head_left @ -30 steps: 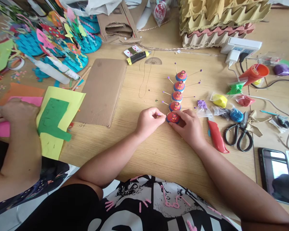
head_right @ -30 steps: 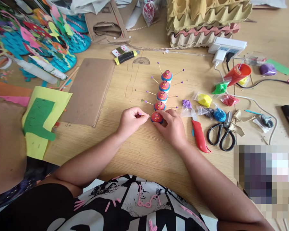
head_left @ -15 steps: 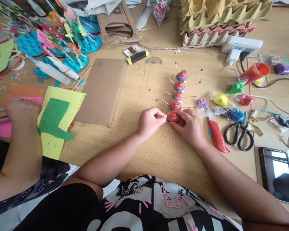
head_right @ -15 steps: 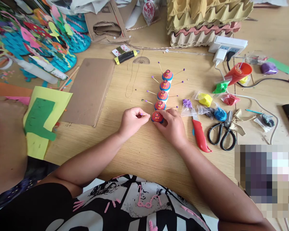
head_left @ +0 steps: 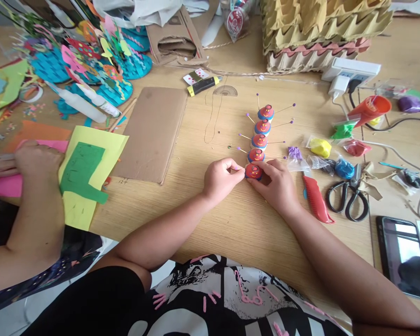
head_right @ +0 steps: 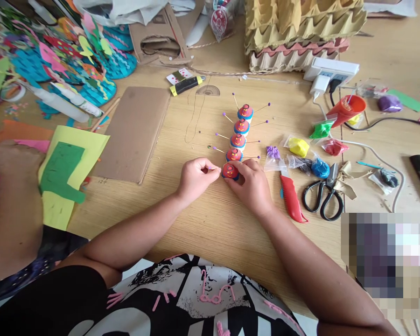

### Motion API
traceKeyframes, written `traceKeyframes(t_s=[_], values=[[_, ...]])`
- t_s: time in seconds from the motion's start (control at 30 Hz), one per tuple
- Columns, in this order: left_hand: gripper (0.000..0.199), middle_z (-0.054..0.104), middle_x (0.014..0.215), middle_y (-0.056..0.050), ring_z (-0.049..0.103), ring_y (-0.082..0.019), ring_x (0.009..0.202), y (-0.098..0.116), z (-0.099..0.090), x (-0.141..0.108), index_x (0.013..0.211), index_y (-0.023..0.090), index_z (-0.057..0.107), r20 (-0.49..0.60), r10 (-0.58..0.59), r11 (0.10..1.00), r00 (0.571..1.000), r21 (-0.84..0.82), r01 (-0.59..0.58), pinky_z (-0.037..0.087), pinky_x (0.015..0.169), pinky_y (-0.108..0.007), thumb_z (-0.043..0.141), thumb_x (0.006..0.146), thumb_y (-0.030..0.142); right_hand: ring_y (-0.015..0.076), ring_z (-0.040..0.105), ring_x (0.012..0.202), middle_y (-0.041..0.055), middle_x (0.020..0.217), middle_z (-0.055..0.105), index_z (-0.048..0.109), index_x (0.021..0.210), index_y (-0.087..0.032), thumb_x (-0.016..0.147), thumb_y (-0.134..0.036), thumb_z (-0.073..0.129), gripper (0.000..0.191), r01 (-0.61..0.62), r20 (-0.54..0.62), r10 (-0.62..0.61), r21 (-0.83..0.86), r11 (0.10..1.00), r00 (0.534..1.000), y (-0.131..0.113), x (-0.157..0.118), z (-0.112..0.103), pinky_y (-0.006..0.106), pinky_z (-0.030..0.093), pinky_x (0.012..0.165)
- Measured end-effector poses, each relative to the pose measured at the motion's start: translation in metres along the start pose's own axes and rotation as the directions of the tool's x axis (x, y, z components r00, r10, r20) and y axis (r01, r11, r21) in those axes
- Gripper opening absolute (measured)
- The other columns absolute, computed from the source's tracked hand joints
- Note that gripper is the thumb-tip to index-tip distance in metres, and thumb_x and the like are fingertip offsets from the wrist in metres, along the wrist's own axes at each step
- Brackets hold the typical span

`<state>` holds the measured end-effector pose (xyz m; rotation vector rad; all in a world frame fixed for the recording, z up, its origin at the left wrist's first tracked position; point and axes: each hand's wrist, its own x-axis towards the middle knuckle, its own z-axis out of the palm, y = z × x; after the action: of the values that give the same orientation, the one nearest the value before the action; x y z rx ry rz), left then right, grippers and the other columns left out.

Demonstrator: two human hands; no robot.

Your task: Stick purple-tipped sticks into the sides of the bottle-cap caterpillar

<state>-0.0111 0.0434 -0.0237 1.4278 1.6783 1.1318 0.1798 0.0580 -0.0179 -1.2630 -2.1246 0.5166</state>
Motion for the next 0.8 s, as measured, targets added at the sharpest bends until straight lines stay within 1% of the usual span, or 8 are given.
traceKeyframes(t_s=[0.2,0.53,0.7,0.8], values=[[0.014,0.071,0.067,0.000,0.058,-0.013,0.059,0.0006,0.0013,-0.0006,0.067,0.019,0.068,-0.003,0.000,1.000,1.000,0.004,0.000,0.044,0.061,-0.025,0.073,0.075,0.030,0.0275,0.066,0.094,0.0122,0.102,0.068,0.073,0.122,-0.020,0.087,-0.035,0.074,0.038,-0.004,0.008,0.003,0.004,1.000,1.000,0.0001,0.0002,-0.0006,0.043,0.056,0.085],[0.015,0.070,0.066,0.001,0.055,-0.012,0.057,0.0013,0.0022,-0.0014,0.067,0.020,0.067,-0.003,0.001,1.000,1.000,0.008,-0.001,0.042,0.059,-0.025,0.073,0.075,0.031,0.0270,0.065,0.093,0.0118,0.102,0.068,0.073,0.122,-0.020,0.087,-0.035,0.074,0.038,0.003,0.005,-0.003,-0.003,1.000,1.000,-0.0001,0.0004,-0.0006,0.043,0.055,0.085],[0.015,0.070,0.066,0.001,0.056,-0.012,0.059,0.0002,0.0002,-0.0002,0.067,0.020,0.065,0.005,0.008,1.000,1.000,0.004,-0.008,0.043,0.061,-0.025,0.072,0.075,0.029,0.0264,0.065,0.092,0.0108,0.100,0.067,0.074,0.121,-0.021,0.087,-0.034,0.072,0.036,-0.008,0.011,0.008,0.008,1.000,1.000,-0.0009,0.0008,-0.0022,0.042,0.055,0.084],[0.015,0.069,0.066,0.002,0.055,-0.011,0.057,-0.0002,-0.0024,0.0008,0.067,0.019,0.063,0.012,0.021,1.000,1.000,-0.008,-0.021,0.042,0.060,-0.025,0.072,0.075,0.028,0.0258,0.065,0.090,0.0103,0.099,0.068,0.074,0.120,-0.022,0.087,-0.035,0.073,0.035,-0.012,0.011,0.012,0.013,1.000,1.000,-0.0006,0.0008,-0.0023,0.041,0.055,0.082]])
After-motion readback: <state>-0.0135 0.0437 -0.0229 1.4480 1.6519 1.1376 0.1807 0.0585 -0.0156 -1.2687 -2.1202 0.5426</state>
